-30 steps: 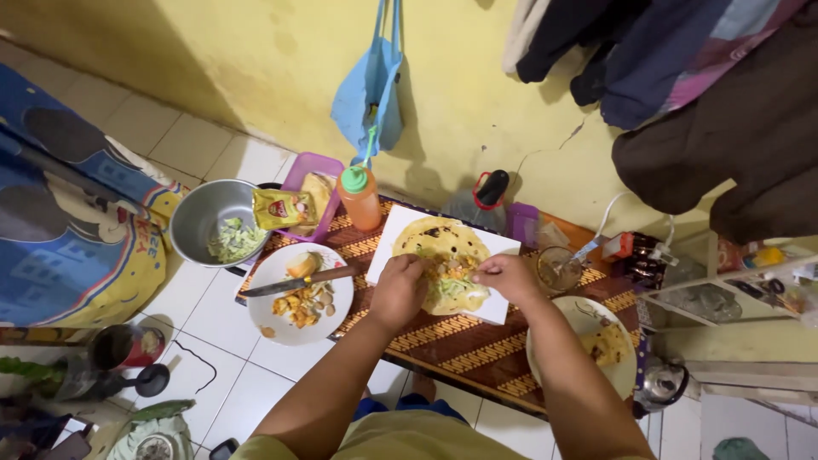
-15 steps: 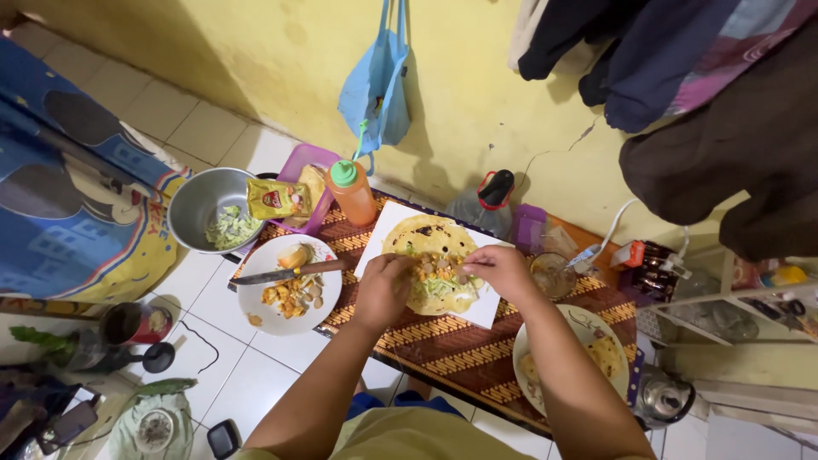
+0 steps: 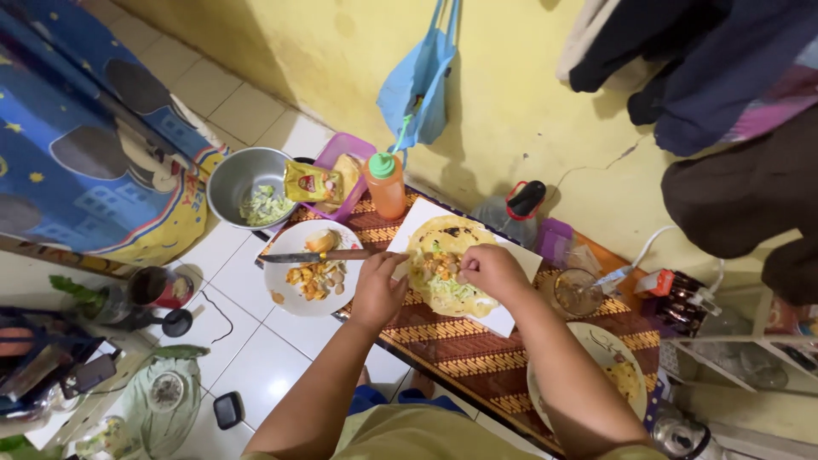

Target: The recorder prepares a kebab wrap by adding shredded cabbage, pieces of cooked meat, and sauce to a tortilla on a table.

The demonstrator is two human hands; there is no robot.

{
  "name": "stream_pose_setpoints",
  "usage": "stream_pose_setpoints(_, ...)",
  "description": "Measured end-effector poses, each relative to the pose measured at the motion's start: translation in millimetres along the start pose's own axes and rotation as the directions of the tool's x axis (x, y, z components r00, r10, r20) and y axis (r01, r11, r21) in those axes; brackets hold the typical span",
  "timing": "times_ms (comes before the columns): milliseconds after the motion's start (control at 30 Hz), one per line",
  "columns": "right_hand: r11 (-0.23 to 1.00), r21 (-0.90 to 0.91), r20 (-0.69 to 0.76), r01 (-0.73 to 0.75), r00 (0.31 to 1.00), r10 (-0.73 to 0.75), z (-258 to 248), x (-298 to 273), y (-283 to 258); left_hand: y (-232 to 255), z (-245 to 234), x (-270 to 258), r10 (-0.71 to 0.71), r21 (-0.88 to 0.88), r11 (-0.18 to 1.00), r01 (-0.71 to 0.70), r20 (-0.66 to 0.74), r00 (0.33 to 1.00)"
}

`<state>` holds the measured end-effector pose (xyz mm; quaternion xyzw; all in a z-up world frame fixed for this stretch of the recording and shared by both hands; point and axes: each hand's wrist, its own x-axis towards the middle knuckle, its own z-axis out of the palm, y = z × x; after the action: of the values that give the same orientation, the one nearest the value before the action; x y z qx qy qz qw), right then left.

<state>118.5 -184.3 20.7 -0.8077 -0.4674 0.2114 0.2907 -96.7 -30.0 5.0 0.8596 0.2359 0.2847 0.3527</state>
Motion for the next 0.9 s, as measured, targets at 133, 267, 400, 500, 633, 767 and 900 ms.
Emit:
stream_pose_setpoints(133,0.987,0.158,-0.01,-0.041,0.999,0.043,-1.0,5.3,12.9,-19.1,-14.0,-4.0,0.01,0.014,1.0,-0.009,-0.054,0.999)
stream_pose_setpoints(267,0.981,0.163,-0.16,-0.102,0.979,0.128,-11.9,14.8,-4.5,-29.7,-43.8,-5.9,-0.007,0.011,1.0,0.008,-0.134,0.991)
stream_pose_setpoints(400,0.976,0.219,-0.253,0.014,0.967,0.043,6.4,34.5,-33.1,-43.0,-80.0,-10.5,-0.099,0.024,0.994,0.105,-0.169,0.981)
stream_pose_setpoints(500,0.952,0.302,-0.151,0.055,0.988,-0.009,48.0,56.5,-52.4,-70.6,-101.0,-22.9,-0.231,-0.009,0.972,0.234,-0.198,0.952)
stream_pose_setpoints(633,0.972,0.212,-0.022,0.104,0.995,-0.101,110.8,79.4,-96.7,-109.9,-120.7,-44.4,-0.345,-0.014,0.936,0.353,-0.25,0.905)
stream_pose_setpoints(767,0.981,0.147,0.197,0.125,0.968,-0.153,174.5,96.3,-114.7,-132.5,-135.9,-65.3,-0.443,-0.003,0.888,0.46,-0.275,0.854)
stream_pose_setpoints(900,0.97,-0.244,0.31,-0.02,0.946,0.097,192.0,95.0,-156.2,-143.8,-145.0,-74.0,-0.529,-0.069,0.847,0.528,-0.224,0.819)
